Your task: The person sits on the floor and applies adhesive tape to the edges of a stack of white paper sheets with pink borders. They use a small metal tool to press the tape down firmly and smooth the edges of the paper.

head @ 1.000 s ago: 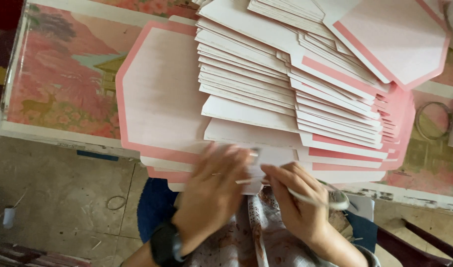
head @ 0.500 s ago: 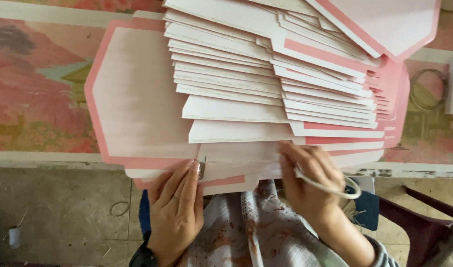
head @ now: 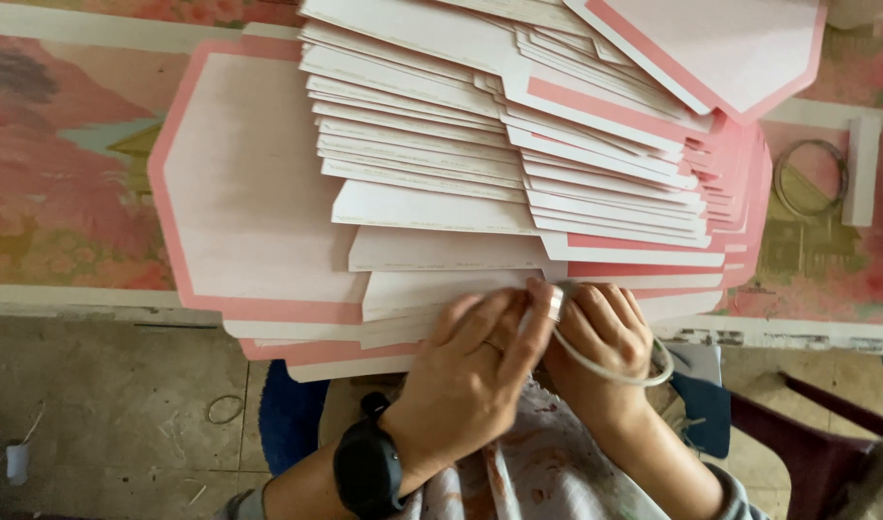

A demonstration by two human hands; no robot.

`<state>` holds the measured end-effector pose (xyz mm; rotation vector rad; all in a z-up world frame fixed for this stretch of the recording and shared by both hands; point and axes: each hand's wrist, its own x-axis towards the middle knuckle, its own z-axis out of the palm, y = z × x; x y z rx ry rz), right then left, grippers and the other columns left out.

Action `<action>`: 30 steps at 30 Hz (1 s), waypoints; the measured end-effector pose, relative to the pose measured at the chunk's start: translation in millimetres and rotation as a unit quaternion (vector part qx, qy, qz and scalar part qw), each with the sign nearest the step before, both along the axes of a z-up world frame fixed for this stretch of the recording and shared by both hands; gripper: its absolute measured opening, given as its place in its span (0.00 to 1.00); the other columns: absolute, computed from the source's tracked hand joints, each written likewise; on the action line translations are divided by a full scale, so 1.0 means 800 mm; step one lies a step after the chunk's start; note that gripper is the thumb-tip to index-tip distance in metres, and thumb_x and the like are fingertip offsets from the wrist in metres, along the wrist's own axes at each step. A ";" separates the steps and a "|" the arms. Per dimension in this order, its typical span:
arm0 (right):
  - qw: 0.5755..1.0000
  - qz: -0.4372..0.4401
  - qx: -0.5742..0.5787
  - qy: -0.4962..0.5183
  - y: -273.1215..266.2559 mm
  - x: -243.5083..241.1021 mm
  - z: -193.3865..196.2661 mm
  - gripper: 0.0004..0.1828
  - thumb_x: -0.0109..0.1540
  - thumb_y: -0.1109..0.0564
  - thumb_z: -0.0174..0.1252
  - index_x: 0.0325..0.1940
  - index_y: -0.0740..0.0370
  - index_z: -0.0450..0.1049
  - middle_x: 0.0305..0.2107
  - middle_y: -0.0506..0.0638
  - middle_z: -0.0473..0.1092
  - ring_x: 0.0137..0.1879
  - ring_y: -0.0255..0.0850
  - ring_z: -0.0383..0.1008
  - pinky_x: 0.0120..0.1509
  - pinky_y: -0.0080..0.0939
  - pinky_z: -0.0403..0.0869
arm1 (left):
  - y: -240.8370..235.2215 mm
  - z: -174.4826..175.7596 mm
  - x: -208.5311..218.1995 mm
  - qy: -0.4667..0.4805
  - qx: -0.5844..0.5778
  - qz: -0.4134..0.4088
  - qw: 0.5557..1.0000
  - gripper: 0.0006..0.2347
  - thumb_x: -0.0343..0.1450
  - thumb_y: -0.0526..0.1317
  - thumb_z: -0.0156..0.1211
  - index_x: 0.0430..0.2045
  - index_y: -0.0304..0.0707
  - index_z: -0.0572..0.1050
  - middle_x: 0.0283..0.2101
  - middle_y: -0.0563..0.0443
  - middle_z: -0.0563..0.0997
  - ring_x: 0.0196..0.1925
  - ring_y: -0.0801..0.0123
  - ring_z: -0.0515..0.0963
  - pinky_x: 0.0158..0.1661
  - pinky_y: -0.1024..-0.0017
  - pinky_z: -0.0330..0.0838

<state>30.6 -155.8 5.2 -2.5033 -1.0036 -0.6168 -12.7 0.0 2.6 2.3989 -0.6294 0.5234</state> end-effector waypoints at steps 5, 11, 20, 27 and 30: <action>0.994 0.087 0.071 0.015 -0.021 0.015 0.029 0.07 0.61 0.67 0.53 0.42 0.69 0.75 0.34 0.55 0.70 0.37 0.47 0.69 0.45 0.43 0.70 | 0.020 0.015 -0.018 -0.003 -0.022 -0.086 0.996 0.19 0.74 0.32 0.50 0.60 0.31 0.59 0.47 0.40 0.76 0.49 0.54 0.77 0.50 0.63 0.72; 0.992 0.116 0.047 0.035 -0.025 0.038 0.006 0.12 0.62 0.73 0.49 0.46 0.69 0.74 0.37 0.58 0.69 0.41 0.49 0.67 0.45 0.43 0.73 | 0.024 0.019 -0.019 -0.038 0.046 -0.006 0.998 0.15 0.72 0.32 0.52 0.55 0.34 0.66 0.46 0.45 0.80 0.46 0.62 0.78 0.47 0.65 0.72; 0.991 0.100 0.061 0.059 -0.008 0.045 0.004 0.09 0.64 0.67 0.49 0.44 0.69 0.75 0.39 0.56 0.69 0.41 0.48 0.67 0.48 0.43 0.72 | 0.009 -0.003 -0.005 0.026 0.173 0.132 0.976 0.25 0.74 0.47 0.52 0.62 0.36 0.54 0.64 0.45 0.67 0.66 0.58 0.65 0.60 0.55 0.60; 0.973 0.111 0.098 0.176 -0.033 0.030 0.030 0.14 0.59 0.62 0.55 0.48 0.71 0.72 0.45 0.62 0.72 0.51 0.52 0.73 0.58 0.47 0.74 | 0.000 -0.006 -0.007 0.051 0.189 0.154 0.969 0.26 0.73 0.55 0.46 0.57 0.33 0.64 0.64 0.42 0.62 0.67 0.55 0.60 0.62 0.49 0.52; 0.994 0.015 0.097 0.045 -0.028 0.019 0.003 0.08 0.62 0.69 0.54 0.45 0.68 0.73 0.33 0.56 0.72 0.34 0.46 0.69 0.41 0.43 0.70 | -0.011 -0.005 -0.006 0.043 0.204 0.176 0.962 0.28 0.72 0.62 0.42 0.57 0.39 0.65 0.62 0.34 0.64 0.65 0.47 0.62 0.58 0.43 0.57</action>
